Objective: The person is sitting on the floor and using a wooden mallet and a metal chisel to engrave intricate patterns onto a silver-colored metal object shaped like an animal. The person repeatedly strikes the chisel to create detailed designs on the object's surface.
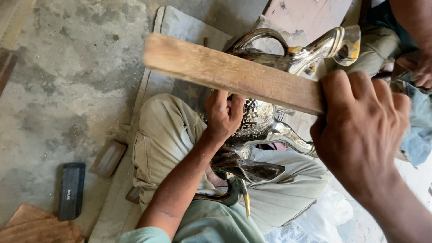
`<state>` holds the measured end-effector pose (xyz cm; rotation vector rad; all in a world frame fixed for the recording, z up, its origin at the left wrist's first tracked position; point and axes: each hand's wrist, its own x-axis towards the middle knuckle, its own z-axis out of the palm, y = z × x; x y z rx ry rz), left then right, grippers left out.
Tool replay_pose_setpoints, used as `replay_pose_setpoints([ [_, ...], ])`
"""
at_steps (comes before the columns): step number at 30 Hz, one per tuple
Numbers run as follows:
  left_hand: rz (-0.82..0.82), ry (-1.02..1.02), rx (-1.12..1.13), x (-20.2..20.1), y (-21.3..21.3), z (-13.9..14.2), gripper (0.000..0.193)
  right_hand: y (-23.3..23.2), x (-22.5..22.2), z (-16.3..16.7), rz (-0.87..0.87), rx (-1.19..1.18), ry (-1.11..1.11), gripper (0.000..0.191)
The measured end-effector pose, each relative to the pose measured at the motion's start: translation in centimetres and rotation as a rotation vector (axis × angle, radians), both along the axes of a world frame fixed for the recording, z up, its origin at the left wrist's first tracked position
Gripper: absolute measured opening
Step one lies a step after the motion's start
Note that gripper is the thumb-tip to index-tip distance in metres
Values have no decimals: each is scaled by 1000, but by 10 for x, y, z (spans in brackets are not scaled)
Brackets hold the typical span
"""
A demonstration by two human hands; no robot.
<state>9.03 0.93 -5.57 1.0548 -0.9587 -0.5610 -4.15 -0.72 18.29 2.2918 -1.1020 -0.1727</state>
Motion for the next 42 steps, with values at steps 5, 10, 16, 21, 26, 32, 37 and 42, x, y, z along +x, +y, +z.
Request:
replay_pose_setpoints([
  [5, 37, 204, -209, 14, -1, -1, 15, 4, -8, 9, -34, 67, -63, 17],
  [10, -58, 140, -186, 24, -5, 4, 22, -3, -19, 8, -181, 248, -128, 43],
  [16, -61, 60, -193, 16, -5, 0, 15, -5, 24, 24, 82, 211, -337, 43],
  [21, -94, 127, -191, 14, -5, 0, 12, -14, 59, 26, 25, 238, -216, 26],
  [26, -36, 74, -136, 17, -2, 3, 23, -14, 51, 25, 85, 40, 75, 22],
  [32, -37, 35, -101, 16, -5, 2, 16, -18, 42, 20, 110, -2, 91, 13],
  [37, -21, 70, -201, 13, -9, 0, 18, -26, 32, 9, 35, 266, -292, 17],
  [42, -59, 102, -201, 14, -9, 0, 16, -30, 28, 5, 98, 180, -236, 17],
])
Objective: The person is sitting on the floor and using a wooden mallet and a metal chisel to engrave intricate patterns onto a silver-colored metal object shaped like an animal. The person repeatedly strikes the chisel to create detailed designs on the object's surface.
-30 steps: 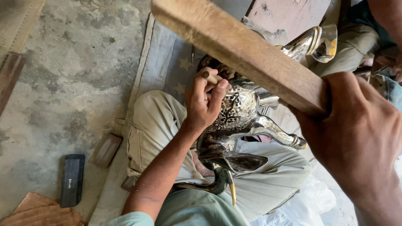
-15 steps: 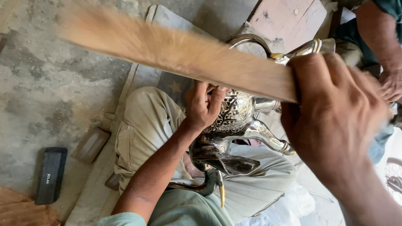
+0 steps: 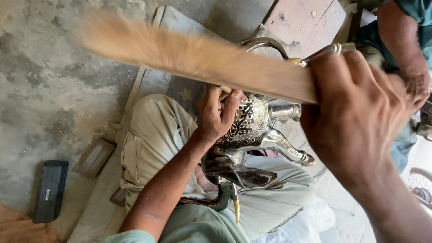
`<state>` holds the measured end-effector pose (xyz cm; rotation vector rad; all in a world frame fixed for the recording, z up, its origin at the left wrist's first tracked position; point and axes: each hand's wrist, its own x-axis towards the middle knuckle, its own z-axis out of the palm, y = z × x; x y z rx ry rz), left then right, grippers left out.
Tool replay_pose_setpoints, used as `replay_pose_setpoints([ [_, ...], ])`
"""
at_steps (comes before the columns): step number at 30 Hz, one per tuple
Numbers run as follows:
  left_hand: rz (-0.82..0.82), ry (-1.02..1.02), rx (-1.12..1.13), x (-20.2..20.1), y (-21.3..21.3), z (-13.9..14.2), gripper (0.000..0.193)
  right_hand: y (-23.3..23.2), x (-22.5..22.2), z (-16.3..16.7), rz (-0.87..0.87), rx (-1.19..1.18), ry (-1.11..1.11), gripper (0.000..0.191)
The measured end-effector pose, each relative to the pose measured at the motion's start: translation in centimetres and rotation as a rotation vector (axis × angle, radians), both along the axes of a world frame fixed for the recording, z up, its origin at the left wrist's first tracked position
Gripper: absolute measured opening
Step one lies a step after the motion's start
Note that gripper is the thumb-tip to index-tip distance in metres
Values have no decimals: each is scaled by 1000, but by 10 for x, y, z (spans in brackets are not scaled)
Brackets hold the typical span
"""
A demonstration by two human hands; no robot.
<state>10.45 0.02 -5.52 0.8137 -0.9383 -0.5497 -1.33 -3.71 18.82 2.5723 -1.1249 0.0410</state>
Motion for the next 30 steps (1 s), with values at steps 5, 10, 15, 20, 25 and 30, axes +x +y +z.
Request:
replay_pose_setpoints([
  [5, 8, -18, 7, 1, 0, 2, 16, 2, 8, 8, -34, -87, 269, 8],
  [10, -18, 32, 41, 0, 4, 5, 24, 3, 9, 9, -210, 123, 290, 5],
  [15, -55, 43, 36, 1, 3, 2, 15, 6, 6, 10, 23, 0, 76, 13],
  [20, -69, 35, 65, 1, 3, 2, 12, 8, 8, 10, -53, -204, 330, 19],
  [25, -76, 68, 38, 0, 2, 7, 13, 12, 10, 12, -125, -98, 286, 16],
  [30, -126, 111, 17, -1, 4, 10, 10, 19, 13, 19, -97, -97, 65, 16],
])
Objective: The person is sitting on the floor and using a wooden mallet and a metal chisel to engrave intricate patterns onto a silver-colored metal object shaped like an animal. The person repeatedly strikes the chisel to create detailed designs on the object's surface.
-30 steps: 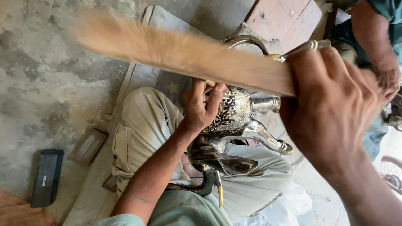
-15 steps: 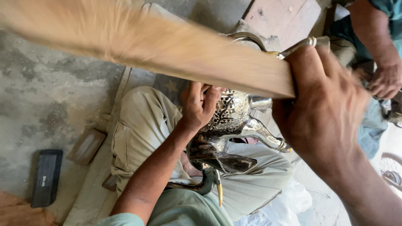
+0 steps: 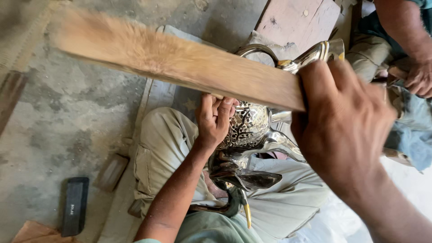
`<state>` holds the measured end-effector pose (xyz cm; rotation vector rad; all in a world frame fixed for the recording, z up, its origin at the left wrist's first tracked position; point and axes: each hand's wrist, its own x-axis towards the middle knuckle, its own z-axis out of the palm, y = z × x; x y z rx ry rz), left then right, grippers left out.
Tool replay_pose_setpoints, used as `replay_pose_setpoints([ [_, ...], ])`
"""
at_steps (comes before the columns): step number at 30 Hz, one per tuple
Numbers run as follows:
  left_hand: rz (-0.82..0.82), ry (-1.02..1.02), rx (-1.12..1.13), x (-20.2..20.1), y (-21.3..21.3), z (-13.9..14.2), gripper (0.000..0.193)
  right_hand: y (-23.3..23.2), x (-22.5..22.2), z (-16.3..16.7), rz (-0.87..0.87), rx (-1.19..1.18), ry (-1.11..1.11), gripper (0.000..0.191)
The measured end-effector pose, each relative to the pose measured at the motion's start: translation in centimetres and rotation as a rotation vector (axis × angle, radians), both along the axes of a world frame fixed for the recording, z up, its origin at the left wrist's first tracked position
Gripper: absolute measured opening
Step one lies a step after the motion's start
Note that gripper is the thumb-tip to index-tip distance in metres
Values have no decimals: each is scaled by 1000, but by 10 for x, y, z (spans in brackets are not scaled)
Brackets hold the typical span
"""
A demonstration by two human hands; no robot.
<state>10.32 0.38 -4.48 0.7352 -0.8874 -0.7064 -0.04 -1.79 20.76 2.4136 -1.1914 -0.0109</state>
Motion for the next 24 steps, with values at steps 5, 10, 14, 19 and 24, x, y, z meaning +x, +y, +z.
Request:
replay_pose_setpoints([
  [5, -29, 85, 94, 6, 6, 4, 17, 7, -43, -2, -200, 56, 14, 13],
  [10, 214, 210, 535, 63, 52, -7, 30, 38, -172, -63, -492, 84, -582, 40],
  [14, 261, 125, 736, 98, 116, -25, 33, 89, -263, -157, -1092, 366, -1111, 37],
  [19, 293, 58, 882, 82, 163, -18, 32, 154, -303, -235, -1218, 527, -1698, 30],
  [24, 179, -23, 758, 43, 149, 13, 30, 156, -309, -247, -1173, 419, -1633, 26],
])
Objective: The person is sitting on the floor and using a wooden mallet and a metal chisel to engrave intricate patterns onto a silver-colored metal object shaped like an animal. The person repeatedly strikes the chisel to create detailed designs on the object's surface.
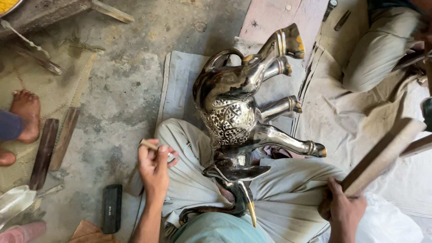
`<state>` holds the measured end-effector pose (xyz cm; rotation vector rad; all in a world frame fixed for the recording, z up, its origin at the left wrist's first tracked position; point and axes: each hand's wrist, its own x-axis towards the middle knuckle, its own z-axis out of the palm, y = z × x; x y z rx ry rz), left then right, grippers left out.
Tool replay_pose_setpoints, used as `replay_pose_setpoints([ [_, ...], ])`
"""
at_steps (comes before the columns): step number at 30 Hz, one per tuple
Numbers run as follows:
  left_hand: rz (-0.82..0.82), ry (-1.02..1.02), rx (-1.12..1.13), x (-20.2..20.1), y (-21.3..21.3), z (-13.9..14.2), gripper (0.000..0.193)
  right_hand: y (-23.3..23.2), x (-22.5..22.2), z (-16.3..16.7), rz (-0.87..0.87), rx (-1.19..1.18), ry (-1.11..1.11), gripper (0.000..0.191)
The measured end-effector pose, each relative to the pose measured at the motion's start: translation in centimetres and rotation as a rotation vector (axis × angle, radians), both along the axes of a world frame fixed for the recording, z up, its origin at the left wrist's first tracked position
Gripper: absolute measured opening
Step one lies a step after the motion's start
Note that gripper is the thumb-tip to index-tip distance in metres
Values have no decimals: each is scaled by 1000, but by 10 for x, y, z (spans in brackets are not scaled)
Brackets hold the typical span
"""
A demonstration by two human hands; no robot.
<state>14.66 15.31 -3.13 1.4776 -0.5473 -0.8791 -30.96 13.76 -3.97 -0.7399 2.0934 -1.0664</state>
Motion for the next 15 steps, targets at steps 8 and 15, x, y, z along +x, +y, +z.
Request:
replay_pose_setpoints([
  [8, -223, -35, -186, -46, -48, 56, 31, -4, -10, 11, 174, 135, 241, 28],
  [15, -374, -165, -245, -84, -107, 72, 39, 5, -9, 1, 158, 66, 289, 30],
])
